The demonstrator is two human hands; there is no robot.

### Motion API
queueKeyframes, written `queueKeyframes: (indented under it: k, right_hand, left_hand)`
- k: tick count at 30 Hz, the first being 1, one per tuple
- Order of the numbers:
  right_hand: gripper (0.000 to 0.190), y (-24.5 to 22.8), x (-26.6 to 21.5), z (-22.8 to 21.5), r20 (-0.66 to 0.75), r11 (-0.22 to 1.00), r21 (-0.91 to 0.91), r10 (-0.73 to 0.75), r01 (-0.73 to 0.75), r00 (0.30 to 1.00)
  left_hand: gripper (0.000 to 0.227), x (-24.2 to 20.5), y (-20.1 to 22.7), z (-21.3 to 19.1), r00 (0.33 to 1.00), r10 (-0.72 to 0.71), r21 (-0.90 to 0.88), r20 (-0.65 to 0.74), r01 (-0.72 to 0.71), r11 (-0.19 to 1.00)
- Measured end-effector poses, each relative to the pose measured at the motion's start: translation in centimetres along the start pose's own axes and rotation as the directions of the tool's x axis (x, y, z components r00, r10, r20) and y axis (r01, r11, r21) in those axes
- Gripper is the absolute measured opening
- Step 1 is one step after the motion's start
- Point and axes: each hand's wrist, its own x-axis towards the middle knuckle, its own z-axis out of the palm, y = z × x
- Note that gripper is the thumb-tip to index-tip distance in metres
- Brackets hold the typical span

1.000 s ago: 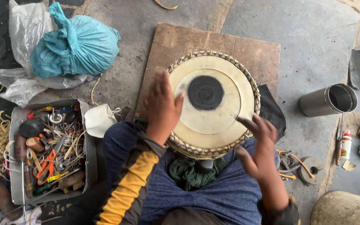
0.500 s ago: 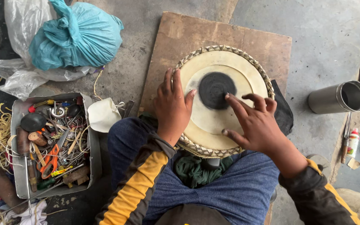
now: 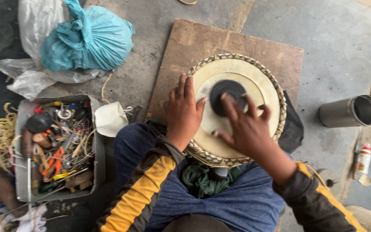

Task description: The person applies a dark paste to the center of a drumhead by hand, spreading it in circular motions. They then use a curved metal tool to scrape and smooth the paste on the drum surface.

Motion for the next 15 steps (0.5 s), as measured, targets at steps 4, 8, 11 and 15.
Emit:
queueKeyframes:
  k: [4, 8, 11, 15]
  right_hand:
    - [0.107, -2.0, -0.5, -1.7, 0.046, 0.983, 0.013, 0.184, -0.185, 0.982]
    - [0.106, -4.6, 0.4, -2.6, 0.261, 0.984, -0.006, 0.172, -0.177, 0.950]
    - [0.101, -4.4, 1.7, -2.1, 0.060, 0.990, -0.081, 0.120, -0.115, 0.991]
    - [0.101, -3.4, 1.3, -2.4, 0.026, 0.961, 0.021, 0.276, -0.276, 0.961]
  left_hand:
    - [0.072, -0.2, 0.3, -0.2, 1.000, -0.003, 0.017, 0.014, 0.003, 1.000]
    - [0.072, 0.4, 0.2, -0.1, 1.000, -0.013, 0.019, 0.021, 0.013, 1.000]
    - [0.071, -0.2, 0.1, 0.4, 1.000, 0.007, 0.044, 0.023, -0.008, 0.999]
    - [0.071, 0.0, -0.2, 0.3, 1.000, -0.007, 0.009, 0.031, 0.006, 1.000]
